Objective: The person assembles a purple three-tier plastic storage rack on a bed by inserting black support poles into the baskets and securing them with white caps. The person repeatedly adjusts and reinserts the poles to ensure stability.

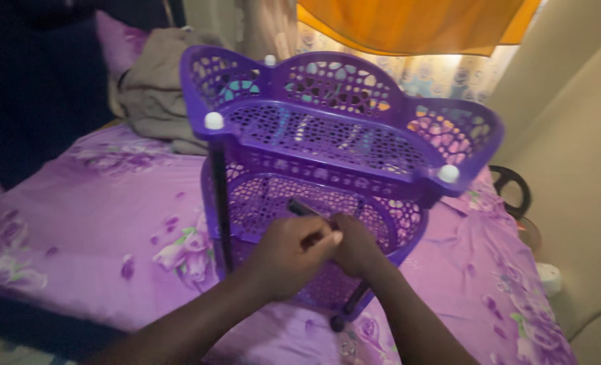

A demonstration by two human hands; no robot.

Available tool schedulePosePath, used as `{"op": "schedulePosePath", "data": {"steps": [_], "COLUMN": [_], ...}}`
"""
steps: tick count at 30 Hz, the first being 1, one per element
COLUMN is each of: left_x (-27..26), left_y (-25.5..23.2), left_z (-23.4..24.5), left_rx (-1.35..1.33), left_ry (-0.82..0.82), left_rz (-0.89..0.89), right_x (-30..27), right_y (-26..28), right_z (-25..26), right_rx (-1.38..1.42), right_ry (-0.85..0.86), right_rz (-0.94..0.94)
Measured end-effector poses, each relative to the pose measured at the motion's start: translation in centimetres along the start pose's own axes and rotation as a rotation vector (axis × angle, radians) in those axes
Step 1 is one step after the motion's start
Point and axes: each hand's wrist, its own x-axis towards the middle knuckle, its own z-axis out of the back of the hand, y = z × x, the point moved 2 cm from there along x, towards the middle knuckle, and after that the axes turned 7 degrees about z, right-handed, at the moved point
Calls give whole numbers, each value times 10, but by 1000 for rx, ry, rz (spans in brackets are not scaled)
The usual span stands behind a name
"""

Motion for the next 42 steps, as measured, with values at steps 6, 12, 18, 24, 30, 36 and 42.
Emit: {"op": "schedulePosePath", "data": {"steps": [6,12,18,24,30,36,42], "left_x": [-22,-37,-31,-17,11,30,44], "left_y": [68,111,128,131,108,45,32], "left_z": [10,38,66,94,137,175,202], "left_rx": [21,-25,29,57,-52,-14,324], "left_ry": [57,-47,-201,-486,-792,-566,-379], "left_rz": [370,493,475,357,-11,-333,-691], "right_x": [28,56,73,71,68,85,118], "right_y": [-14,-21,-50,-48,31,134,140], "right_z": [-29,-53,-90,-97,-41,-28,-67], "right_rx": [-69,-29,6,-96,178,830,886], "right_ry": [-162,-219,-168,10,-92,-20,-63], "right_rz": [23,34,10,-167,-35,16,159]}}
